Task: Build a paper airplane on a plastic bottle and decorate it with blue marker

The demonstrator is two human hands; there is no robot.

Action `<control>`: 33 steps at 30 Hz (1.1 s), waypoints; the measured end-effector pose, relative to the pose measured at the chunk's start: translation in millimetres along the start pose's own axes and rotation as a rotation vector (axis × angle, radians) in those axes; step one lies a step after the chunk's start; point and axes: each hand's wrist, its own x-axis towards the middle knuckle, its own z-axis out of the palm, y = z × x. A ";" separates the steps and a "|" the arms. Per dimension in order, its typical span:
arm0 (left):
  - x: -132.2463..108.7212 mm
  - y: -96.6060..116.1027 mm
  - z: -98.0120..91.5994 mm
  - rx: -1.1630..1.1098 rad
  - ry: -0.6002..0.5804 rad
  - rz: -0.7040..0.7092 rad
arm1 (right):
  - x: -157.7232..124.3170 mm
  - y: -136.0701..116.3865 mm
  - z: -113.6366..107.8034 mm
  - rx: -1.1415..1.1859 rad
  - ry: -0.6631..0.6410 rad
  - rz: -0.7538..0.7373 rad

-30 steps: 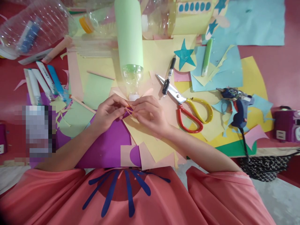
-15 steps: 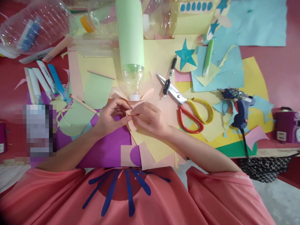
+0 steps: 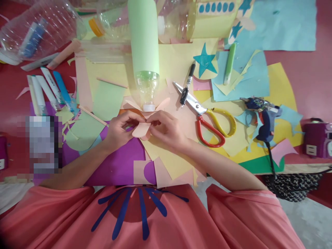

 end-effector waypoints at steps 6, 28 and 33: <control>-0.7 2.6 -0.1 0.003 0.001 -0.072 | 3.5 -2.5 0.7 -0.050 0.019 0.040; -3.1 -0.7 -1.1 0.217 0.017 0.186 | -1.3 -0.8 5.0 0.259 -0.096 0.422; -2.1 -2.8 -1.0 0.159 0.011 0.270 | -5.6 3.4 6.1 0.333 -0.080 0.399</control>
